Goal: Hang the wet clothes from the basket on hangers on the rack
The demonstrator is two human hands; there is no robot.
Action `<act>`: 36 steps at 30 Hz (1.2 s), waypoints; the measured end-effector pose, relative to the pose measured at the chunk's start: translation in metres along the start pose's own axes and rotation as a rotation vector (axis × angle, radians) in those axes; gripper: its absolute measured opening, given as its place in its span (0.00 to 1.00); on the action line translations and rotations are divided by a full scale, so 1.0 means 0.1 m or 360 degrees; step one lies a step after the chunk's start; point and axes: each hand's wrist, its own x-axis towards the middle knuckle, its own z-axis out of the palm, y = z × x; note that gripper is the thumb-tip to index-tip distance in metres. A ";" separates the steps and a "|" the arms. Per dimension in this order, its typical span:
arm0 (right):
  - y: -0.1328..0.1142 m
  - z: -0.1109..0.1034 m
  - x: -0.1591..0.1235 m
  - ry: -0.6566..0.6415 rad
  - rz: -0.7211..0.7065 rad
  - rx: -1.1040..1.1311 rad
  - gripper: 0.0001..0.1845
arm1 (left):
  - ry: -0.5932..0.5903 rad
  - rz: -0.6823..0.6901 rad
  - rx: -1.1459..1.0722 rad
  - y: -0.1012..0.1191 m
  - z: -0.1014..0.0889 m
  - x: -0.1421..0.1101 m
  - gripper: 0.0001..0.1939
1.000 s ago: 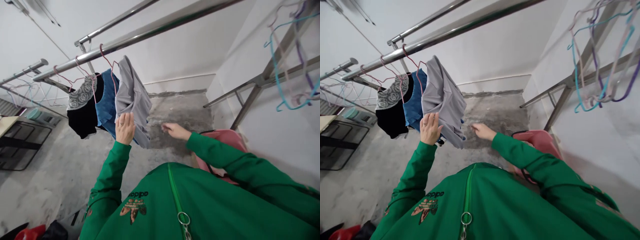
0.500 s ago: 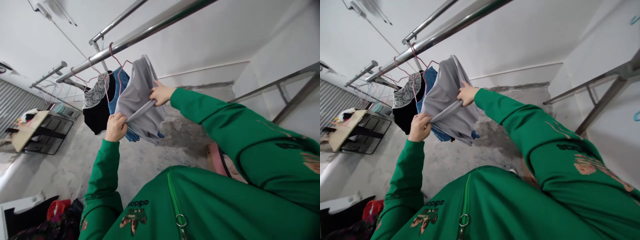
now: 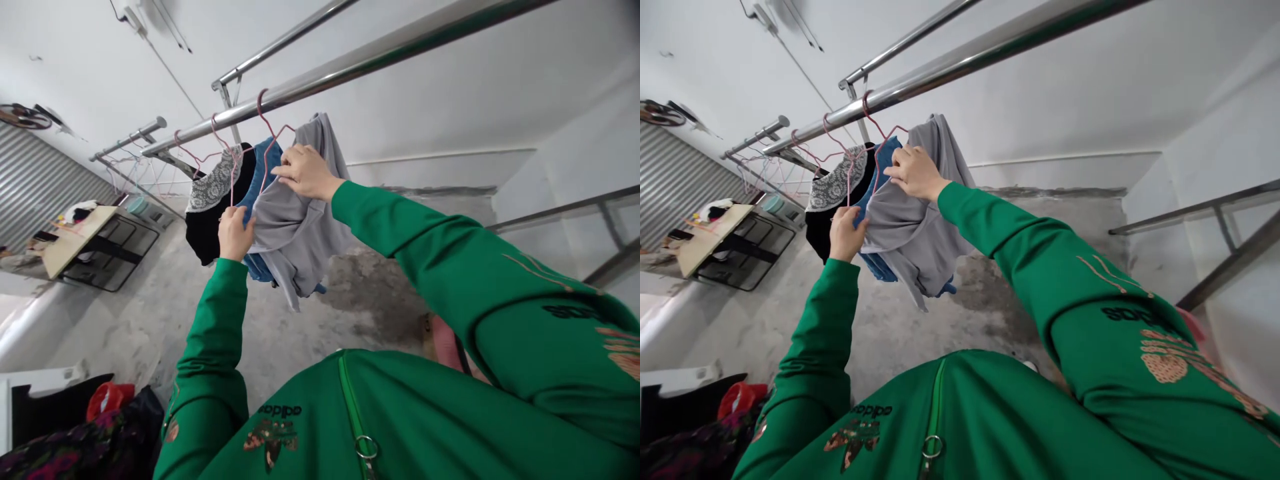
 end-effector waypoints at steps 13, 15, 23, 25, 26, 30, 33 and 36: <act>0.13 0.13 0.12 0.0036 0.0132 0.0140 0.13 | 0.0020 0.0076 0.0170 -0.04 0.12 0.06 0.09; 0.12 0.12 0.15 0.0114 0.0252 0.0227 0.14 | 0.0032 0.0067 0.0136 -0.06 0.08 0.07 0.09; 0.15 0.11 0.24 0.0033 0.0319 0.0284 0.11 | -0.0164 0.0007 -0.0779 -0.10 0.09 0.19 0.13; 0.24 0.07 0.21 0.0082 0.0234 0.0320 0.13 | -0.0242 -0.0041 -0.0871 -0.09 0.16 0.24 0.18; 0.29 0.04 0.18 0.0123 0.0206 0.0329 0.14 | -0.0277 -0.0049 -0.0883 -0.09 0.19 0.25 0.21; 0.52 -0.02 -0.10 0.0133 0.0173 0.0149 0.15 | -0.0313 -0.0075 -0.0950 -0.02 0.24 0.24 0.27; 0.58 0.08 -0.31 -0.0341 0.0020 -0.0011 0.14 | -0.0392 -0.0100 -0.1087 0.09 0.23 0.22 0.30; 0.52 0.31 -0.34 -0.0734 -0.0034 -0.0032 0.10 | -0.0462 -0.0113 -0.1162 0.26 0.25 0.23 0.35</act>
